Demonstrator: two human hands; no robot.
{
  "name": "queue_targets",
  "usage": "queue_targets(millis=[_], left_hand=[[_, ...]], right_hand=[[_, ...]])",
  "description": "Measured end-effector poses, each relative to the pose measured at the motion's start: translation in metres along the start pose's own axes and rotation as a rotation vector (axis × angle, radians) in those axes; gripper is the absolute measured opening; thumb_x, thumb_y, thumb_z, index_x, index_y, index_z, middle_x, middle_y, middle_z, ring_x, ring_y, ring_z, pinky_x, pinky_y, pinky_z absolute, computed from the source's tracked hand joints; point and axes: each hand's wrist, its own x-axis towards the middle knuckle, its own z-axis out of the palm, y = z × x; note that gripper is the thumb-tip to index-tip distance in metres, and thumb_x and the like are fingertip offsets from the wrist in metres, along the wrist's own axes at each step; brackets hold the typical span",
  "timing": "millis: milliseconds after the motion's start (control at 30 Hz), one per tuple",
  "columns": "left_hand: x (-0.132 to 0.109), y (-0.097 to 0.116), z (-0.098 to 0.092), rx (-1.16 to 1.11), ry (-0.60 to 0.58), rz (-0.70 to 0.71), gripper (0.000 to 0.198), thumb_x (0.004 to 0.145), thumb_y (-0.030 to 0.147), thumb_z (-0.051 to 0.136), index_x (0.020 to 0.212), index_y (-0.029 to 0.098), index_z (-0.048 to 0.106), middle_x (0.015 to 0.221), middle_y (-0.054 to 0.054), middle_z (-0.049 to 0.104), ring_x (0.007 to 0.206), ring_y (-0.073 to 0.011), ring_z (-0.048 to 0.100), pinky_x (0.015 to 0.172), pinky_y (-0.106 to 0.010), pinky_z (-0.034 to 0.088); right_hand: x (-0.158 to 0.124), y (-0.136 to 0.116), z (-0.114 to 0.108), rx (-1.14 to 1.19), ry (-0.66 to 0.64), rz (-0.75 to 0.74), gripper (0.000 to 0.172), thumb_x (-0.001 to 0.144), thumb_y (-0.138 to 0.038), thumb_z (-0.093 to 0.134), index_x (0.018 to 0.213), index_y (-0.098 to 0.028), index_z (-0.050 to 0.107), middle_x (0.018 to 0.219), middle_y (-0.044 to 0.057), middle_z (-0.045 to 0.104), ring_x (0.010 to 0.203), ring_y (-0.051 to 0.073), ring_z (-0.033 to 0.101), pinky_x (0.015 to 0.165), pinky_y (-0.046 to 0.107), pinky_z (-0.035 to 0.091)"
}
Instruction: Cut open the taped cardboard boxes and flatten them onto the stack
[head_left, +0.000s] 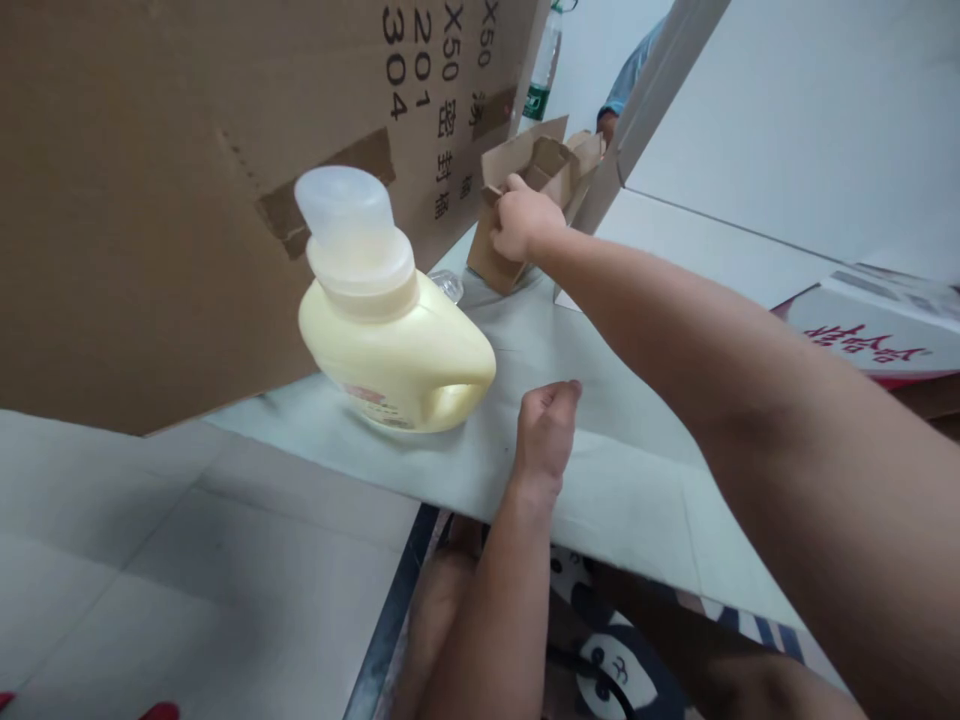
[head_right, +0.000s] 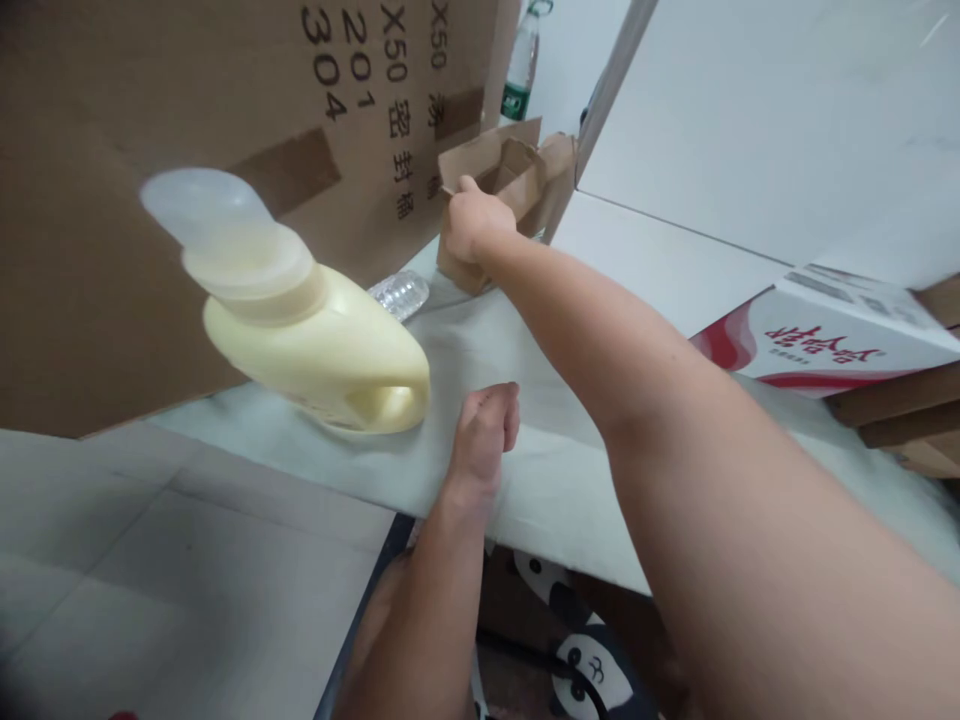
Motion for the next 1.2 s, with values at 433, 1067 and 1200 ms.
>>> queue_targets(millis=[433, 1067, 1200], left_hand=[[-0.007, 0.002, 0.003, 0.037, 0.311, 0.341, 0.031, 0.083, 0.028, 0.053, 0.061, 0.021, 0.032, 0.061, 0.004, 0.027, 0.056, -0.0114, 0.027, 0.053, -0.026, 0.024], [0.0, -0.041, 0.062, 0.135, -0.114, 0.614, 0.034, 0.088, 0.05, 0.054, 0.092, 0.021, 0.072, 0.103, -0.005, 0.074, 0.109, -0.0229, 0.066, 0.104, -0.038, 0.046], [0.003, -0.049, 0.069, 0.238, -0.127, 0.634, 0.034, 0.087, 0.052, 0.056, 0.076, 0.021, 0.066, 0.091, -0.004, 0.071, 0.097, -0.0198, 0.065, 0.098, -0.035, 0.048]], right_hand=[[-0.219, 0.029, -0.107, -0.166, 0.022, -0.037, 0.03, 0.093, -0.027, 0.046, 0.101, -0.018, 0.073, 0.125, 0.011, 0.061, 0.094, 0.025, 0.064, 0.072, 0.036, 0.05], [-0.48, 0.058, -0.079, 0.096, 0.705, 0.497, 0.022, 0.086, -0.028, 0.064, 0.106, -0.027, 0.073, 0.135, 0.011, 0.053, 0.121, 0.032, 0.058, 0.093, 0.048, 0.054], [-0.495, 0.073, -0.059, 0.308, 0.669, 0.545, 0.041, 0.091, -0.044, 0.058, 0.13, -0.031, 0.061, 0.16, 0.007, 0.024, 0.141, 0.036, 0.041, 0.107, 0.055, 0.046]])
